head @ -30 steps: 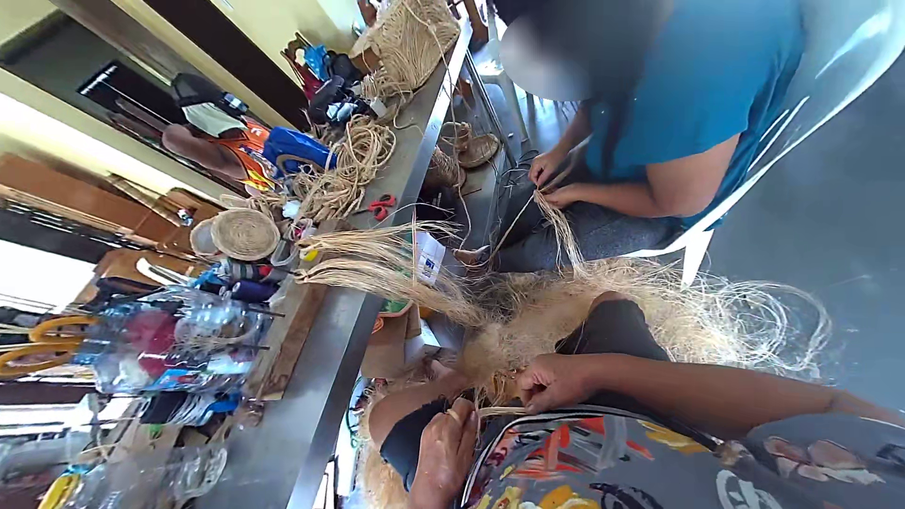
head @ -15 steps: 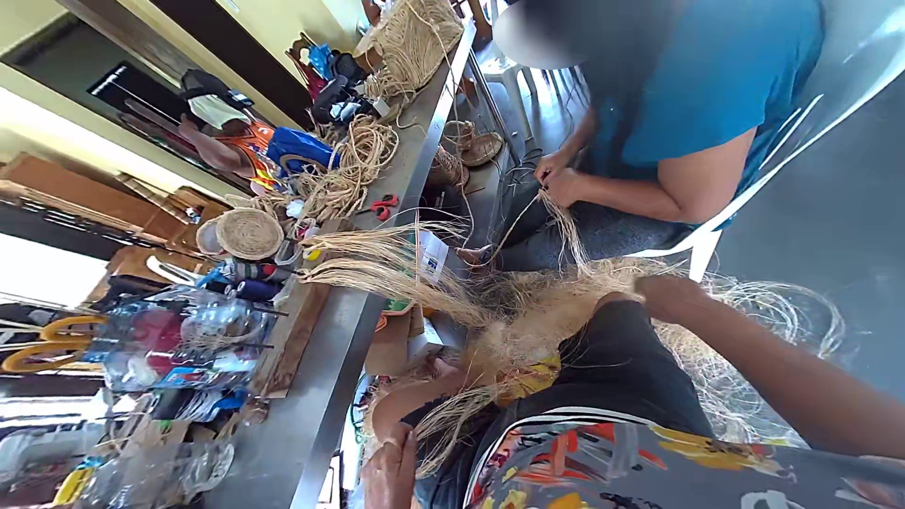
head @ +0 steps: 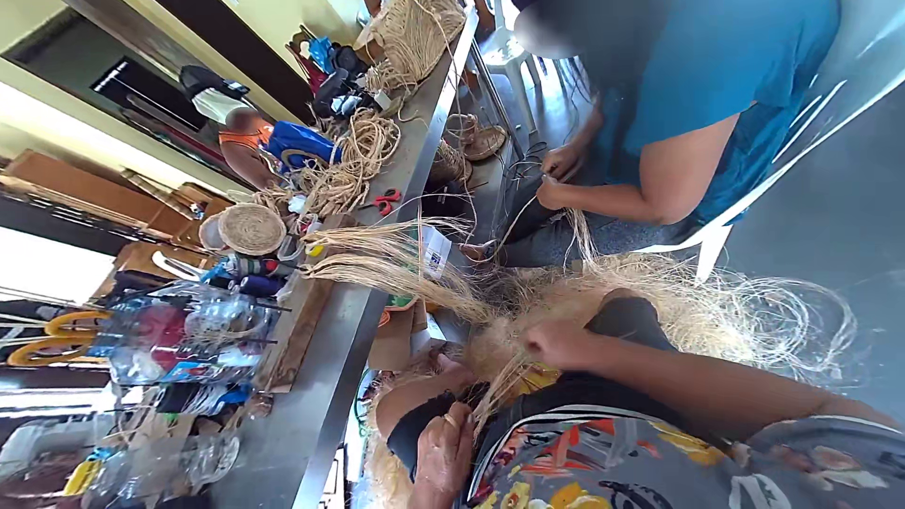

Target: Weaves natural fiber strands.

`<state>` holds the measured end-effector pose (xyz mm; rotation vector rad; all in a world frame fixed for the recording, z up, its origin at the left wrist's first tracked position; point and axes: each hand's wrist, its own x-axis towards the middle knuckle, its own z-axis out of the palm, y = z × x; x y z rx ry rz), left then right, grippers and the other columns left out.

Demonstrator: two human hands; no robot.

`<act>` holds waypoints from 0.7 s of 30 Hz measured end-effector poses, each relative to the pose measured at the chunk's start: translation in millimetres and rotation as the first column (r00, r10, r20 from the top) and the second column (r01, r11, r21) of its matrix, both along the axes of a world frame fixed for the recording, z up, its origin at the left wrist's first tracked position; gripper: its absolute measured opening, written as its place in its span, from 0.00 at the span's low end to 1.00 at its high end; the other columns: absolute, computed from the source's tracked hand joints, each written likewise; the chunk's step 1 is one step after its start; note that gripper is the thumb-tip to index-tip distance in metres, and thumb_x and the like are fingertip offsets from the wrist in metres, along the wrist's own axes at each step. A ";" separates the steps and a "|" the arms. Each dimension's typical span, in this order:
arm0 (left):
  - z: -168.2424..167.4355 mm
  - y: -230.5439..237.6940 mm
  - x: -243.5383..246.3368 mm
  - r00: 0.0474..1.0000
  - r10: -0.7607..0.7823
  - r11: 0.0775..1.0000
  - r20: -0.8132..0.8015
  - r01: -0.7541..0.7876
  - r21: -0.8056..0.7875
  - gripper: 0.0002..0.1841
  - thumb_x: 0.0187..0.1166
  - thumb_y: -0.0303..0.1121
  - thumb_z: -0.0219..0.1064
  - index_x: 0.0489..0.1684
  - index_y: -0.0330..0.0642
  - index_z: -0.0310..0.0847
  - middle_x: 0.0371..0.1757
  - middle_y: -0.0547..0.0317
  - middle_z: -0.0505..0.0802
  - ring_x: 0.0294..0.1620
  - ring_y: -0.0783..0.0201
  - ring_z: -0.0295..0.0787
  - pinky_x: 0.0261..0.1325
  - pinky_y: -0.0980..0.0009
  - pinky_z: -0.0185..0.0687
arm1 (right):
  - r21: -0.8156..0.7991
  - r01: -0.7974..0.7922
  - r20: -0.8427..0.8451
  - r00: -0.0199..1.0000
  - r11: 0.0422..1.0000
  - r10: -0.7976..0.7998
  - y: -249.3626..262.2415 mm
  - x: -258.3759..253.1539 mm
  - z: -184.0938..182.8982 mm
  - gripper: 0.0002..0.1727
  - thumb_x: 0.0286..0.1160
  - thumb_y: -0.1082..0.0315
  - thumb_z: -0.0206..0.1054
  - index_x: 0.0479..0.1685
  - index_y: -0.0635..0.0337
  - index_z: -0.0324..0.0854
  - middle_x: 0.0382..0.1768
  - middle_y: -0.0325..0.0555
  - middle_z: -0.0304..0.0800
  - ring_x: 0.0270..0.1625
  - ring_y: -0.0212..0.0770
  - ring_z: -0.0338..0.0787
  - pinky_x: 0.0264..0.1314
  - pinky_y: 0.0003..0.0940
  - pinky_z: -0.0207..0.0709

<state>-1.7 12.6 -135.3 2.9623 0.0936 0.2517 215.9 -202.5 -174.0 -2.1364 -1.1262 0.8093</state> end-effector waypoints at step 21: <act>-13.1 33.0 -47.9 0.994 0.021 0.985 -0.111 -0.040 -0.170 0.19 0.83 0.36 0.54 0.36 0.31 0.89 0.24 0.47 0.91 0.26 0.51 0.91 0.34 0.50 0.86 | -0.266 0.472 0.058 0.878 0.840 -0.475 -134.8 75.2 -103.9 0.14 0.80 0.66 0.68 0.55 0.66 0.88 0.56 0.69 0.90 0.65 0.71 0.86 0.69 0.74 0.72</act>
